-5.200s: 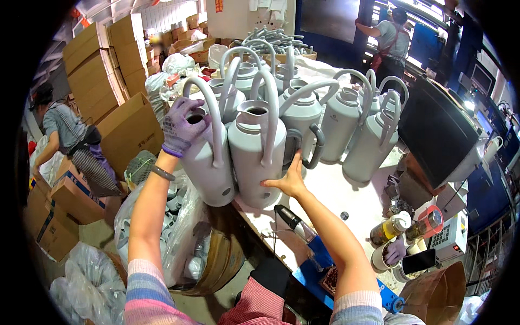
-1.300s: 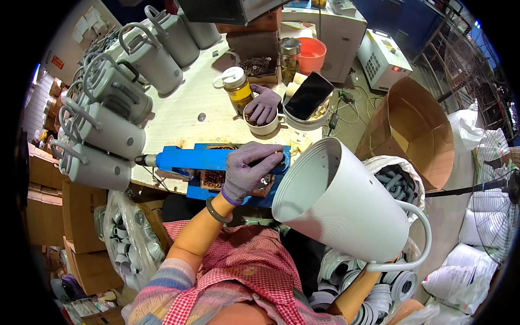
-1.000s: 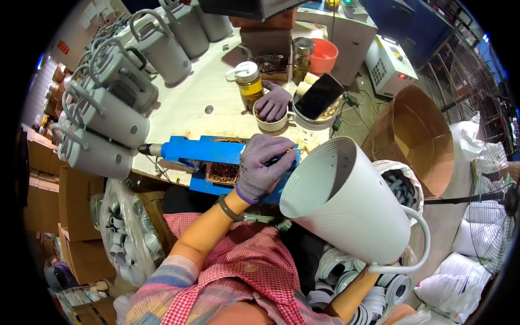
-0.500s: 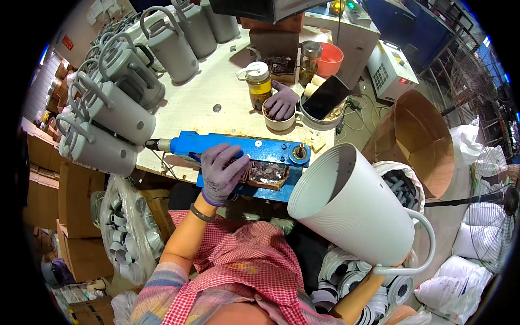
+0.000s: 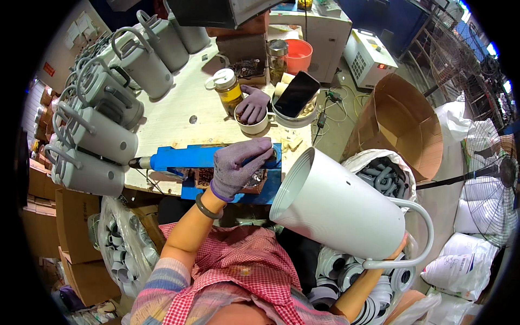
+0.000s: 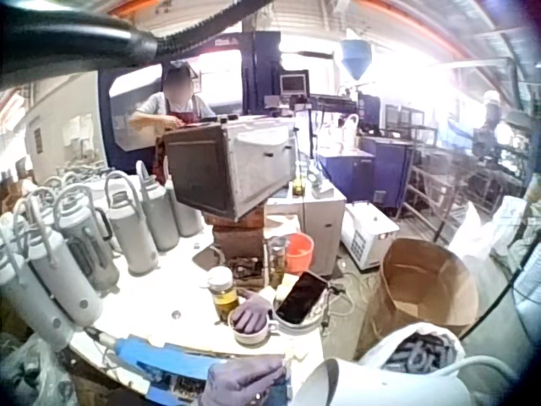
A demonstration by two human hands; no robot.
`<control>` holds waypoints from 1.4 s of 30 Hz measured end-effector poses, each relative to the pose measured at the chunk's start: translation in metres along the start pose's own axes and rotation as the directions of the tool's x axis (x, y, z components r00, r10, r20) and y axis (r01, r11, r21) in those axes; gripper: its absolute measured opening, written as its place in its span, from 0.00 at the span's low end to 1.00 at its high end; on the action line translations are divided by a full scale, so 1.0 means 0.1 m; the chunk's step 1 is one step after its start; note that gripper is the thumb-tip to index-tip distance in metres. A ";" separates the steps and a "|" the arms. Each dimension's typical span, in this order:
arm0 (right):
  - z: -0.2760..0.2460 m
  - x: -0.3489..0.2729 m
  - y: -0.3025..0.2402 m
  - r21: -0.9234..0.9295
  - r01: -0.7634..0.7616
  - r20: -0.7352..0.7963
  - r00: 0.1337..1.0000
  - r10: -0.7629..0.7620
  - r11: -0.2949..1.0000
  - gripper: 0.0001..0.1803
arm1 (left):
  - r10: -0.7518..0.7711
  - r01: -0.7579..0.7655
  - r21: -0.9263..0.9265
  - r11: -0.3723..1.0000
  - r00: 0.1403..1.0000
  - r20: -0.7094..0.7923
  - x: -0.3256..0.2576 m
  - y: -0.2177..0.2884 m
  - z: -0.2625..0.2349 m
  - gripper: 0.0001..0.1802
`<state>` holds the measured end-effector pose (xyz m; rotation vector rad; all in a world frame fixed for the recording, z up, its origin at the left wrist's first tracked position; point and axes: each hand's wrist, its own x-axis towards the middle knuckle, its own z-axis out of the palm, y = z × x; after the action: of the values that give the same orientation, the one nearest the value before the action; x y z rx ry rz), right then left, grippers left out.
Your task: The person repeatedly assembles white electric kettles by attaching gray handles to the kettle bodies using a blue heat-sealing tool. They pick up a kettle body, attach a handle, press it against the heated tool to fuse the joint, and then place the finished unit on a nearby table. This process is repeated for multiple units throughout the clip.
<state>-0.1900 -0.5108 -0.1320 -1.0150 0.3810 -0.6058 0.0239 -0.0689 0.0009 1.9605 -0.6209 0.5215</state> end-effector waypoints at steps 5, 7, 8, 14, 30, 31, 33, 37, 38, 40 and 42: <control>0.13 -0.05 -0.02 -0.099 0.018 -0.034 0.999 -0.022 0.995 0.28 | 0.011 -0.012 -0.024 1.000 1.000 -0.028 0.02 -0.02 0.04 0.10; 0.18 -0.03 -0.05 -0.095 0.016 -0.035 0.999 -0.020 0.995 0.28 | -0.024 0.020 -0.087 0.996 0.999 -0.041 0.02 -0.03 0.06 0.09; 0.22 -0.02 -0.05 -0.091 0.016 -0.033 0.999 -0.019 0.996 0.29 | -0.014 0.009 -0.086 0.996 0.999 -0.050 0.02 -0.03 0.07 0.08; 0.74 0.07 -0.22 -0.061 0.029 0.005 1.000 -0.029 0.998 0.30 | -0.134 0.123 -0.178 0.976 0.990 -0.048 -0.02 -0.05 0.10 0.08; 2.13 0.76 -0.08 -0.358 0.103 0.145 0.988 -0.053 0.928 0.26 | -0.630 0.647 -0.383 0.659 0.754 0.189 -0.57 0.20 -0.49 0.21; 2.24 0.73 0.04 -0.386 0.191 0.249 0.964 -0.097 0.903 0.25 | -0.680 0.640 -0.449 0.623 0.728 0.094 -0.60 0.18 -0.49 0.19; 2.47 0.64 0.36 -0.369 0.284 0.395 0.910 -0.127 0.885 0.24 | -0.731 0.540 -0.562 0.626 0.657 -0.183 -0.69 0.19 -0.54 0.19; 2.92 0.37 0.87 -0.198 0.183 0.534 0.844 -0.051 0.963 0.23 | -0.743 0.617 -0.419 0.666 0.601 -0.295 -0.89 -0.09 -1.03 0.26; 2.99 0.33 0.94 -0.192 0.209 0.556 0.828 -0.069 0.959 0.24 | -0.725 0.571 -0.453 0.684 0.598 -0.341 -0.87 -0.14 -1.07 0.24; 3.02 0.30 1.07 -0.205 0.196 0.560 0.827 -0.049 0.959 0.25 | -0.705 0.594 -0.382 0.708 0.626 -0.334 -0.93 -0.24 -1.18 0.24; 3.01 0.29 1.15 -0.241 0.211 0.552 0.833 -0.046 0.947 0.25 | -0.708 0.624 -0.335 0.706 0.631 -0.318 -0.93 -0.30 -1.21 0.24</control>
<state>0.0350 -0.2821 -0.0877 -1.4567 -0.1105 -0.3605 -0.0418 0.0698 -0.0227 1.6462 0.3514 0.3674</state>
